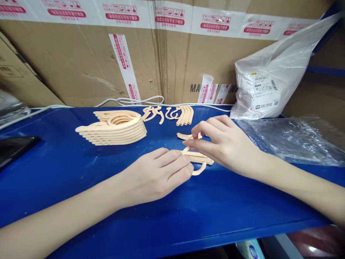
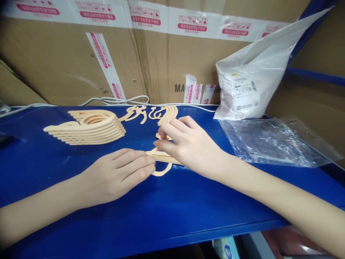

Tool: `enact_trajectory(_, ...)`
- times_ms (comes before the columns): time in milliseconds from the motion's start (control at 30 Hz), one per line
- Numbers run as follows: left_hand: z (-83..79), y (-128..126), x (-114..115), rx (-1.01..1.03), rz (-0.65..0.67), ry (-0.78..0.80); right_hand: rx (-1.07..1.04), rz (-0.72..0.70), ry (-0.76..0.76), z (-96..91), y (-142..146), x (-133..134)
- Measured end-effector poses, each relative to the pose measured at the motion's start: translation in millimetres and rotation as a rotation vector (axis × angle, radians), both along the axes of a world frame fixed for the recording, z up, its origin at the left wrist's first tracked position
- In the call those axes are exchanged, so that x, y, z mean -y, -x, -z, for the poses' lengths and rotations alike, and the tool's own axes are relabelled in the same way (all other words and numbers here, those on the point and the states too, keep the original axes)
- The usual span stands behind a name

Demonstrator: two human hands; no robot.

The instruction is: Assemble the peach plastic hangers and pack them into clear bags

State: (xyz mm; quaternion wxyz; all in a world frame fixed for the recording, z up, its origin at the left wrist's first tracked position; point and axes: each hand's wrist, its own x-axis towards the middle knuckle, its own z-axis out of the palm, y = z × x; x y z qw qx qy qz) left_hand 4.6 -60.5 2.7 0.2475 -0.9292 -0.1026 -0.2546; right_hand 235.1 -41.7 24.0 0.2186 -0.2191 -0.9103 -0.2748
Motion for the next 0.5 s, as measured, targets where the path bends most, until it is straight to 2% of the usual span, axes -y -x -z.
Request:
enact_trajectory(133,0.8,1,-1,-0.004,0.020,0.019,-0.002,0.043,0.043,-3.4,-4,5)
enact_trajectory(300,2.6,3,-3,0.039,-0.042,0.125,-0.031,0.111,0.177,-5.3,-15,6)
enact_trajectory(400,2.7,4,-5,0.100,-0.073,0.263,-0.089,0.132,0.345,-2.7,-21,3)
enact_trajectory(500,0.8,7,-8,0.164,-0.120,0.384,-0.230,0.161,0.577,0.0,-25,-1)
